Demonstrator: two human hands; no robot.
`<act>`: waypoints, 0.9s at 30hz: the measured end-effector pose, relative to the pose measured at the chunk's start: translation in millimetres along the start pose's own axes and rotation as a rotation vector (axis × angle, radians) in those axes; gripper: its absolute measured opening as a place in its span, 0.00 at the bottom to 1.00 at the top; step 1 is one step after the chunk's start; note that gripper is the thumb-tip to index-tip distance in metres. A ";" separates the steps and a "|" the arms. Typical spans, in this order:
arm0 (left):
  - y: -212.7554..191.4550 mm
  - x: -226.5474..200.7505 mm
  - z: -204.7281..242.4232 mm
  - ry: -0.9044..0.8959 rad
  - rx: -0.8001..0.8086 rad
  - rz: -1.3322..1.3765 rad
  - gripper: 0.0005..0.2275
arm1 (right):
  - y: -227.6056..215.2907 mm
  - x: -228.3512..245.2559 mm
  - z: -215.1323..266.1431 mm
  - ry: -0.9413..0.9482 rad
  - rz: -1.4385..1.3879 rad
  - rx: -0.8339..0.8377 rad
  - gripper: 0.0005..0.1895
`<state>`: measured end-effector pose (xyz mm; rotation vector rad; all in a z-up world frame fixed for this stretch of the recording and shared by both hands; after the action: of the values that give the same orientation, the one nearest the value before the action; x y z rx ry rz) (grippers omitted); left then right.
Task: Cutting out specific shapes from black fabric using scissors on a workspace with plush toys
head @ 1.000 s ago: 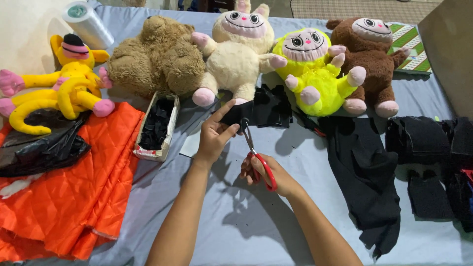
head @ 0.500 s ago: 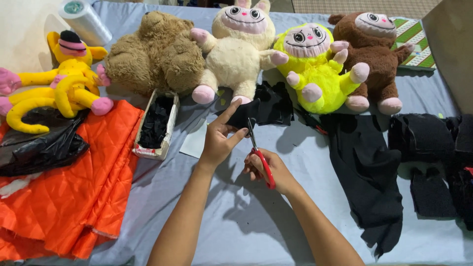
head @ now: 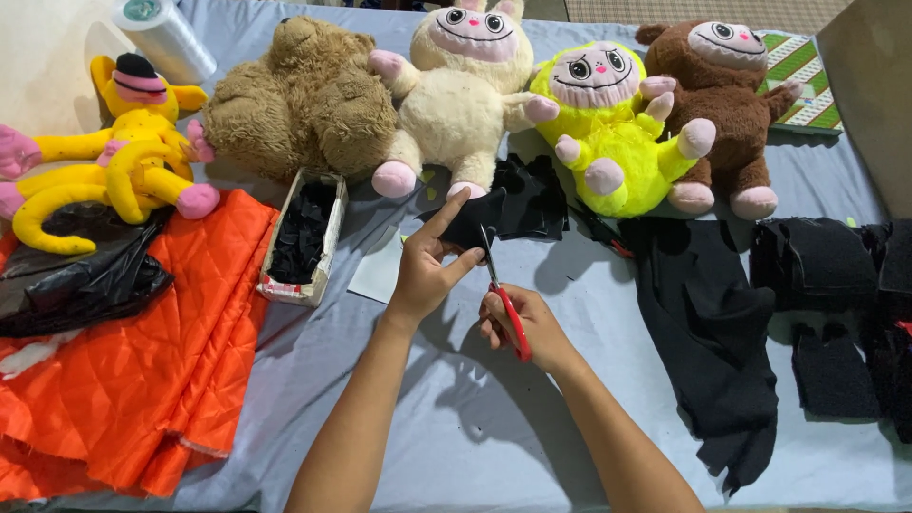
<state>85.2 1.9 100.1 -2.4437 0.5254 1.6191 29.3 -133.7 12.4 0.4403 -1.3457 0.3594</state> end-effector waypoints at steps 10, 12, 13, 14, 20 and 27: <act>-0.4 -3.7 -0.9 -0.007 -0.011 -0.009 0.32 | -2.4 -1.3 0.6 0.016 0.019 -0.021 0.19; -1.4 -4.3 -1.4 0.007 -0.022 -0.003 0.32 | -3.8 -1.6 0.6 0.018 0.045 -0.015 0.20; -1.6 -4.5 -1.2 0.006 -0.021 -0.003 0.32 | -3.1 -0.4 1.3 0.018 0.044 -0.016 0.20; -1.8 -4.8 -1.0 0.005 -0.021 -0.010 0.32 | -3.4 0.1 2.2 0.024 0.035 -0.026 0.19; -1.9 -17.5 -0.7 -0.001 -0.012 -0.021 0.33 | -3.3 3.6 4.1 0.043 0.023 -0.047 0.20; -6.8 -12.9 0.4 0.027 -0.031 0.005 0.33 | -5.0 -3.0 1.5 0.030 0.021 -0.058 0.19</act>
<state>82.9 10.9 111.3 -2.4917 0.5146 1.6104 30.0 -138.8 9.2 0.3719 -1.3284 0.3421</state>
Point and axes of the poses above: each hand's wrist, its own z-axis away from the middle knuckle, its own y-axis out of the palm, x = y × z, the point moved 10 cm from there along -z, towards the middle knuckle, and after that the axes turned 11 degrees about x, right-handed, at the moved point
